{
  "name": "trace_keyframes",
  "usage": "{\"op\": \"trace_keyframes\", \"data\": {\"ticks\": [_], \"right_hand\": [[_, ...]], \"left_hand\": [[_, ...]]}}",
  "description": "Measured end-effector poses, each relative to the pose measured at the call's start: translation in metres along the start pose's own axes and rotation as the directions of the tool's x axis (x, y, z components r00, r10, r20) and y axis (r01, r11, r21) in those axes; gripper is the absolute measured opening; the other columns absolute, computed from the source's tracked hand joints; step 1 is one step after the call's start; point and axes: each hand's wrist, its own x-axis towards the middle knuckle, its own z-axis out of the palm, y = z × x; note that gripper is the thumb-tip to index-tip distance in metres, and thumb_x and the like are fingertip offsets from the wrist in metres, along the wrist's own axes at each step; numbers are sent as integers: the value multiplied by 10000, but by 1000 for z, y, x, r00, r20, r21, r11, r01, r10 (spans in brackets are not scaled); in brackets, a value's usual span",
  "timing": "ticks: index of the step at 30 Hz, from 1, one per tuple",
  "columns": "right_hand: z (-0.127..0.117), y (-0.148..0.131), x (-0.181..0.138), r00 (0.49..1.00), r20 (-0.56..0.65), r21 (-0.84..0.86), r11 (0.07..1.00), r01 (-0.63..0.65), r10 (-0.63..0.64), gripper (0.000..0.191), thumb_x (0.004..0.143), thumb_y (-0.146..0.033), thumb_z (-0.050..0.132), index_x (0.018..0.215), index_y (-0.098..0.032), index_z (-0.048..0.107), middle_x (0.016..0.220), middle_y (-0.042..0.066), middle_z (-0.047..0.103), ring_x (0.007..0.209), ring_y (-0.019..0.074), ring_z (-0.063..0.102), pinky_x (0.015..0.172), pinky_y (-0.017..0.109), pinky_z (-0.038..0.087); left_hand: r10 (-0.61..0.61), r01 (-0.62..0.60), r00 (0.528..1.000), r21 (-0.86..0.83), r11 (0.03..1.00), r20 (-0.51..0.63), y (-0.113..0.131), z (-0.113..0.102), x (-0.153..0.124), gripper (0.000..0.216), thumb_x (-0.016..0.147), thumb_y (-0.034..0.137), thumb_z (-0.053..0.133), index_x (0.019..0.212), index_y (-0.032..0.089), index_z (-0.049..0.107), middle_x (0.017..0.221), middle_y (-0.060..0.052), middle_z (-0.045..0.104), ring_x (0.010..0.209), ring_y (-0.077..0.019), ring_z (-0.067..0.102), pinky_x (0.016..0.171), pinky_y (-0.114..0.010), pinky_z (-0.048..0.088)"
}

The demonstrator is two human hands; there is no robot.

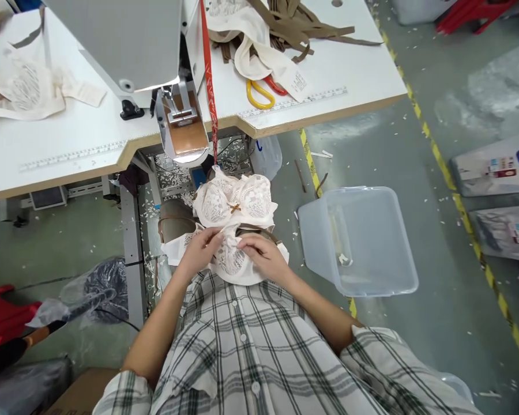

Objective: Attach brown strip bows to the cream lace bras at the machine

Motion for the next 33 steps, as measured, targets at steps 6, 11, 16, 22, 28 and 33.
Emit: {"op": "trace_keyframes", "data": {"ticks": [6, 11, 16, 22, 28, 33], "right_hand": [[-11, -27, -4, 968, 56, -5, 970, 245, -244, 198, 982, -213, 541, 1018, -256, 730, 1077, 60, 763, 1007, 172, 724, 874, 305, 578], [-28, -38, 4, 977, 76, 45, 980, 196, -199, 133, 944, -292, 613, 1055, -231, 653, 1030, 71, 738, 941, 173, 712, 823, 295, 575], [-43, -54, 28, 957, 281, 71, 996, 51, -69, 419, 903, -560, 642, 1123, -203, 629, 999, 73, 737, 887, 189, 709, 808, 312, 559], [-41, -67, 60, 926, 361, 6, 993, 117, -112, 692, 837, -737, 604, 1285, -211, 642, 1270, 118, 653, 1215, 288, 582, 1035, 438, 473], [-26, -84, 76, 981, 188, 272, 962, -11, -42, 380, 959, -546, 579, 1182, -279, 732, 1350, 68, 587, 1315, 227, 529, 1151, 417, 392], [-29, -108, 81, 978, -110, -29, 985, 172, -175, 239, 932, -479, 645, 985, -308, 803, 1381, 56, 565, 1362, 286, 429, 1177, 509, 302]], "left_hand": [[38, 50, 969, -345, 937, 243, 28, -7, -4, 456, 850, 602, 652, 778, 153, 693, 685, -7, 617, 627, -126, 529, 597, -242, 437], [-65, 164, 981, -613, 773, 181, 44, -14, -10, 371, 711, 469, 849, 856, 163, 698, 671, 24, 605, 566, -82, 508, 543, -193, 407], [-70, 196, 975, -680, 707, 209, 67, -18, -13, 357, 726, 452, 844, 835, 150, 689, 689, 3, 630, 570, -86, 536, 543, -195, 424], [-21, 60, 997, -525, 849, 81, 88, -21, -18, 315, 774, 444, 804, 832, 160, 682, 730, 14, 574, 643, -90, 496, 596, -205, 414], [15, -24, 999, -290, 957, -33, 108, -25, -20, 336, 888, 509, 653, 838, 177, 662, 639, 39, 446, 540, -81, 355, 485, -212, 293], [68, -84, 992, -157, 984, -108, 128, -33, -15, 348, 908, 496, 614, 748, 188, 624, 606, 41, 420, 531, -92, 334, 471, -217, 308]]}}
